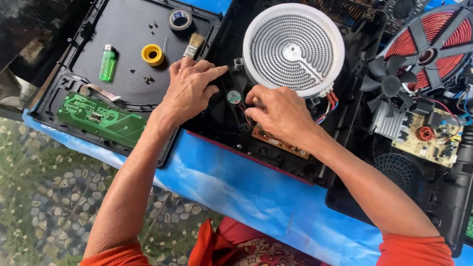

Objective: The person works on the internal components of a disassembled electronic device, likely a speaker or fan unit. They use a screwdriver to tighten screws on a circuit board and adjust wires connected to a fan motor. The person also handles a small cylindrical component and repositions the fan assembly within the device casing.

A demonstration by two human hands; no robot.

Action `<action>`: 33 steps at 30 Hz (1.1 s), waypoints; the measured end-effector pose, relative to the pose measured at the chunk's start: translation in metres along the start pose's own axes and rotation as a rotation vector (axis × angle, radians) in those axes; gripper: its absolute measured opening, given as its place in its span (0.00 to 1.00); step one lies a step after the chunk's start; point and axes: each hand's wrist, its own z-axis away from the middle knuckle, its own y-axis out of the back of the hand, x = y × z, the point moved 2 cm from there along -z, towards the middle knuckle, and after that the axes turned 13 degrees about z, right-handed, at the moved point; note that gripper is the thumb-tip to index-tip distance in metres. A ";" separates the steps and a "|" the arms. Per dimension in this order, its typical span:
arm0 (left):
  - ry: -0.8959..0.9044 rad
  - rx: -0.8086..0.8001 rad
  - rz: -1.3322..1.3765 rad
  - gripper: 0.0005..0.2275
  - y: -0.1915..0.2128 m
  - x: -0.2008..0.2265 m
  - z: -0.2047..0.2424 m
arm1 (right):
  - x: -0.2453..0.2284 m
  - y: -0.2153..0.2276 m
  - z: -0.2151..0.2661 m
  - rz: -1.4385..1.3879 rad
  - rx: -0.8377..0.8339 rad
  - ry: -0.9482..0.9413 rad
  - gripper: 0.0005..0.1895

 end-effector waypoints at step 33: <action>-0.275 0.333 -0.350 0.01 0.019 0.035 0.004 | -0.010 -0.038 0.020 0.255 0.272 0.383 0.25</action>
